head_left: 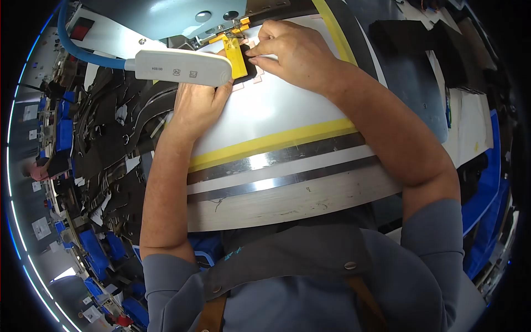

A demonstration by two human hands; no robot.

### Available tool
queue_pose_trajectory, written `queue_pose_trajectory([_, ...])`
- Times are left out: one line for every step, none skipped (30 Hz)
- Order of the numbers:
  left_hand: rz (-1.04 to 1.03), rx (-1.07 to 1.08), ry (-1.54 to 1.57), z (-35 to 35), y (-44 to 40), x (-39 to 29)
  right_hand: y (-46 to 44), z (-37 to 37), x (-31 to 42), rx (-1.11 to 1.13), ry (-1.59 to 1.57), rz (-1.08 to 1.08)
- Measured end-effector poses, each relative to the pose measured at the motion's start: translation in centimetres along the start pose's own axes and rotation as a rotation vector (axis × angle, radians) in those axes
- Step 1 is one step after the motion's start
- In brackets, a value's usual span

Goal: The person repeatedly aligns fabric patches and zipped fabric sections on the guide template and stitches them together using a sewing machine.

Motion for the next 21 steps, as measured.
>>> queue_pose_trajectory([0.001, -0.004, 0.002, -0.1, 0.0, 0.3, 0.1, -0.1, 0.0, 0.001, 0.000, -0.002])
queue_pose_trajectory([0.000, -0.010, 0.005, -0.2, 0.0, 0.4, 0.1, -0.1, -0.1, 0.001, -0.016, 0.003])
queue_pose_trajectory([-0.002, -0.011, 0.006, -0.4, 0.0, 0.4, 0.1, -0.2, -0.1, 0.001, -0.030, 0.008])
queue_pose_trajectory([0.005, -0.018, -0.009, -0.5, 0.1, 0.4, 0.1, -0.1, -0.1, 0.002, -0.029, 0.007])
queue_pose_trajectory([0.013, -0.025, -0.025, -0.5, 0.1, 0.4, 0.0, -0.1, -0.2, 0.007, -0.052, -0.001])
queue_pose_trajectory([0.014, -0.027, -0.025, -0.6, 0.2, 0.5, 0.0, -0.1, -0.3, 0.010, -0.075, -0.007])
queue_pose_trajectory([0.026, -0.022, -0.041, -0.7, 0.2, 0.6, -0.1, -0.1, -0.3, 0.010, -0.075, -0.006])
queue_pose_trajectory([0.037, -0.015, -0.056, -0.8, 0.2, 0.7, 0.0, -0.1, -0.2, 0.013, -0.056, -0.014])
queue_pose_trajectory([0.036, -0.014, -0.055, -0.9, 0.2, 0.7, 0.0, -0.1, -0.3, 0.017, -0.037, -0.022])
queue_pose_trajectory([0.033, -0.007, -0.055, -1.0, 0.1, 0.8, 0.0, -0.2, -0.3, 0.017, -0.036, -0.023])
queue_pose_trajectory([0.031, 0.000, -0.055, -1.0, 0.1, 0.8, 0.0, -0.2, -0.4, 0.013, -0.025, -0.021])
queue_pose_trajectory([0.030, 0.001, -0.055, -1.0, 0.0, 0.7, 0.0, -0.2, -0.4, 0.009, -0.014, -0.018])
queue_pose_trajectory([0.047, -0.005, -0.040, -1.0, 0.0, 0.7, -0.1, -0.2, -0.5, 0.008, -0.014, -0.019])
queue_pose_trajectory([0.066, -0.010, -0.024, -1.0, 0.0, 0.7, -0.2, -0.4, -0.5, 0.024, -0.001, -0.024])
queue_pose_trajectory([0.066, -0.009, -0.024, -1.1, 0.0, 0.8, -0.2, -0.5, -0.6, 0.040, 0.013, -0.029])
queue_pose_trajectory([0.061, -0.005, -0.026, -1.2, 0.0, 0.9, -0.2, -0.6, -0.6, 0.059, 0.027, -0.044])
queue_pose_trajectory([0.057, -0.001, -0.027, -1.2, 0.0, 1.1, -0.2, -0.6, -0.6, 0.059, 0.027, -0.045])
queue_pose_trajectory([0.058, -0.001, -0.026, -1.2, 0.0, 1.2, -0.2, -0.7, -0.7, 0.066, 0.022, -0.049])
queue_pose_trajectory([0.036, 0.006, -0.035, -1.1, -0.1, 1.2, -0.2, -0.7, -0.7, 0.072, 0.017, -0.053])
queue_pose_trajectory([0.015, 0.013, -0.043, -1.0, -0.1, 1.1, -0.2, -0.6, -0.6, 0.072, 0.017, -0.053])
queue_pose_trajectory([0.015, 0.013, -0.044, -1.1, -0.1, 1.1, -0.2, -0.5, -0.6, 0.080, 0.009, -0.050])
Point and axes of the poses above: each hand's wrist, its own y-axis away from the middle knuckle, its own z-axis out of the back of the hand, x = y × z, the point moved 8 cm from there along -y, towards the middle knuckle, and after that the axes turned 4 degrees about -y, right-handed, at the moved point
